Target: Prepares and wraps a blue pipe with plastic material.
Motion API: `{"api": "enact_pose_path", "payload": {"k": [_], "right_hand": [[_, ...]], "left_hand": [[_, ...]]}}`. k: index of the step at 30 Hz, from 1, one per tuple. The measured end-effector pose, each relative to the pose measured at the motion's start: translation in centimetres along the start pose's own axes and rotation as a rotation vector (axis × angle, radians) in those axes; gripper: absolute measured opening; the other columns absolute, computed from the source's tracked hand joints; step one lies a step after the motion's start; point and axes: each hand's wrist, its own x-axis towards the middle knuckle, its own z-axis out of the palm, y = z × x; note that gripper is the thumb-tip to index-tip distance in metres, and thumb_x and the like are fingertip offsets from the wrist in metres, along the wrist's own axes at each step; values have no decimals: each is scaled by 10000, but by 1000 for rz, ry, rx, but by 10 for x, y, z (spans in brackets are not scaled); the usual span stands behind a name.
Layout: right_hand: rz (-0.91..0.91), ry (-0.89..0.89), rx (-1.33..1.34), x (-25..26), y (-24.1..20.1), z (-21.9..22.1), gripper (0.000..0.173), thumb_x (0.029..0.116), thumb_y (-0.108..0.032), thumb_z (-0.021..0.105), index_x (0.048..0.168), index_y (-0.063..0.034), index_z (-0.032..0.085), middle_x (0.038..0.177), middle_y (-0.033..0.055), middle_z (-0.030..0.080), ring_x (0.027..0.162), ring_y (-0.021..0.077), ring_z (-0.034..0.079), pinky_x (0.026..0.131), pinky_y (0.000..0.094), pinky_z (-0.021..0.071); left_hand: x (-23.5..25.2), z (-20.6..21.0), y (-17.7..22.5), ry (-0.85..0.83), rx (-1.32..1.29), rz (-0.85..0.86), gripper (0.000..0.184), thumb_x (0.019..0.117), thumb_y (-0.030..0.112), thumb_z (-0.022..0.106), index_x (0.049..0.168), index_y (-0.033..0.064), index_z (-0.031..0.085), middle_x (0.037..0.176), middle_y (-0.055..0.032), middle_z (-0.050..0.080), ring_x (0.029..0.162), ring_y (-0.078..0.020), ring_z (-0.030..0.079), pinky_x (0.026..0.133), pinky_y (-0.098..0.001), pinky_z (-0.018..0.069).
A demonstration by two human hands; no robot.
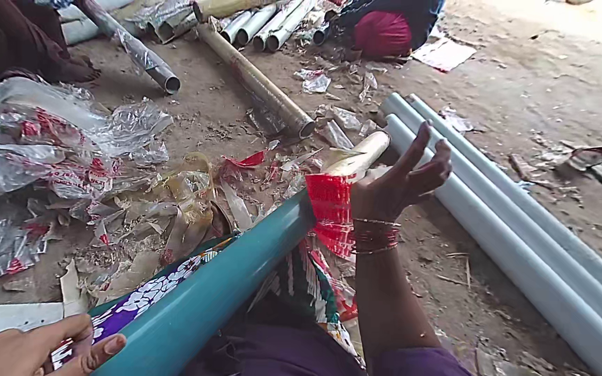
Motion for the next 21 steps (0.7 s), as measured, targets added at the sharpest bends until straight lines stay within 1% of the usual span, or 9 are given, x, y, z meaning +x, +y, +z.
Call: {"api": "enact_pose_path", "payload": {"k": [3,5,7,9,10,12,16,18,21], "right_hand": [[-395,-112,3,-2,-27,-1,504,887,-1,541,1357,-136,660,1526,243,496,1482,510,326,1091,728,280],[-425,-357,2,-8,-34,17,408,999,-176,518,1378,-129,661,1526,224,513,1454,442,423,1125,640,348],[-234,-578,-90,-14,-28,27,497,1062,-374,520,1411,-28,594,1395,328,552,1300,502,539,976,635,479],[-59,-702,-176,-16,-14,30,518,1090,-430,450,1106,41,666,1035,306,690,995,478,696,753,603,539],[-22,-736,-202,-19,-6,32,563,1101,-443,398,972,32,672,923,269,711,912,450,721,696,587,536],[-36,-748,-192,-21,3,34,589,1095,-452,391,844,7,660,827,232,710,842,426,728,648,574,523],[80,-973,-200,-3,-5,32,656,1018,-618,483,900,-11,701,962,223,727,985,411,714,756,615,522],[106,-1016,-177,1,-7,35,612,1026,-582,504,947,-11,709,1019,224,725,1039,407,701,798,616,520],[85,-1045,-121,4,-4,41,560,1063,-519,483,963,-18,713,1019,224,720,1029,405,699,783,608,526]], "left_hand": [[27,-8,31,-160,210,-22,782,998,716,406,1223,11,657,988,-305,697,1018,-514,671,864,-692,488],[41,-7,52,-197,256,-21,800,981,746,397,1304,60,650,1111,-265,704,1118,-468,659,929,-662,485],[49,-2,65,-111,158,67,721,993,672,495,1385,79,616,1264,-216,671,1181,-412,642,980,-630,479],[56,8,75,62,59,202,785,989,597,550,1560,70,437,1491,-204,538,1272,-404,601,1026,-619,470],[60,11,83,97,54,216,846,986,580,569,1608,59,332,1561,-215,455,1323,-422,560,1050,-617,454],[69,3,109,48,87,188,938,977,556,628,1649,68,191,1628,-220,335,1407,-429,466,1112,-588,416],[107,-15,202,24,137,242,941,1002,519,618,1660,81,107,1681,-208,215,1465,-430,377,1116,-582,414],[130,-7,249,33,144,277,1052,968,442,699,1660,78,-5,1711,-224,74,1493,-497,286,1063,-677,411],[164,19,286,86,150,243,1282,858,481,801,1643,104,-140,1715,-235,-72,1500,-577,196,1003,-806,353]]}}
